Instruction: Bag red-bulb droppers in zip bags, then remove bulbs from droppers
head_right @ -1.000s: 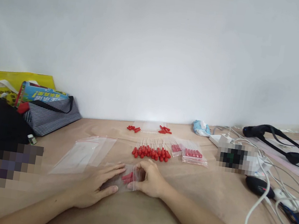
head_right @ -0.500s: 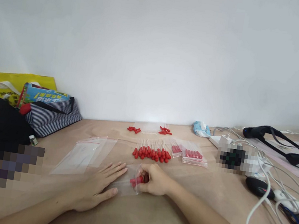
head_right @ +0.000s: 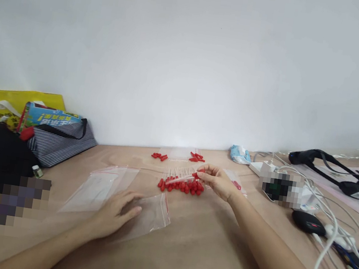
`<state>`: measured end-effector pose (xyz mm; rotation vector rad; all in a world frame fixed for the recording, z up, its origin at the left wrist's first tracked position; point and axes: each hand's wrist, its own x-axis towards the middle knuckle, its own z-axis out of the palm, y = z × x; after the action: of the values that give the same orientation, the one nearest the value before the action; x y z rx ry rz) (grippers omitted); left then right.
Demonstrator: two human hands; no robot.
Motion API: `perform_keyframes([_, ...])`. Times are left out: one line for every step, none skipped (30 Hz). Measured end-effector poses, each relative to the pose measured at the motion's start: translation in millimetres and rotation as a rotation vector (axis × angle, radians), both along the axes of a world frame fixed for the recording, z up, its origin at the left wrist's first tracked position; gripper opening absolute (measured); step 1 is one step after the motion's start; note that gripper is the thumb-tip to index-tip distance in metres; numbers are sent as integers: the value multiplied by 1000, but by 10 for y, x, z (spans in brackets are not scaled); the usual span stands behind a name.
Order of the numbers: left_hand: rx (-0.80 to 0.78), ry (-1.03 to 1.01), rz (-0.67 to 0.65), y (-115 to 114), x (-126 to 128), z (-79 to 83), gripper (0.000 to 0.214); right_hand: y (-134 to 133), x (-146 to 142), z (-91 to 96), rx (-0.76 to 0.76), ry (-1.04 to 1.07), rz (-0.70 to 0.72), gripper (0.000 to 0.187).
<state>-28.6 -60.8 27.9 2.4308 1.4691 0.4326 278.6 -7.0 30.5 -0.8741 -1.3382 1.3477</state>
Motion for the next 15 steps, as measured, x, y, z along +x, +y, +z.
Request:
perform_keyframes([-1,-24,40,39,-11,-6,34,18,-35,-4,30,3,-54,26])
perform_keyframes([-24,-34,80,72,-19,-9,34,35,-95,-11,73,-7,-107,27])
perform_keyframes([-66,-30,119,94,-24,-6,35,50,-179,-19,130,-32,-155,28])
perform_keyframes([-117,-19,153,107,-25,3,33,64,-280,-29,199,-62,-208,28])
perform_keyframes([-169,-10,174,110,-23,19,29,76,-394,-40,283,-99,-269,27])
perform_keyframes([-215,-11,179,106,-22,42,23,85,-513,-52,376,-158,-329,22])
perform_keyframes([-242,-33,174,99,-25,69,19,92,-631,-63,477,-246,-383,18])
perform_keyframes([-249,-82,168,94,-39,98,18,98,-744,-75,575,-369,-406,17])
perform_keyframes([-236,-151,174,95,-69,125,20,102,-847,-86,666,-509,-417,17])
perform_keyframes([-217,-227,200,105,-118,147,22,106,-939,-98,748,-669,-427,19])
perform_keyframes([-186,-305,250,124,-191,159,24,109,-1018,-111,817,-840,-424,21])
perform_keyframes([-149,-376,317,154,-286,159,26,112,-1085,-125,870,-992,-405,24])
perform_keyframes([-116,-426,390,192,-400,146,27,115,-1142,-141,900,-1078,-386,25])
perform_keyframes([-67,-471,472,234,-526,122,28,118,-1190,-158,920,-1143,-362,25])
perform_keyframes([-29,-480,546,277,-655,90,29,119,-1231,-177,931,-1179,-340,26])
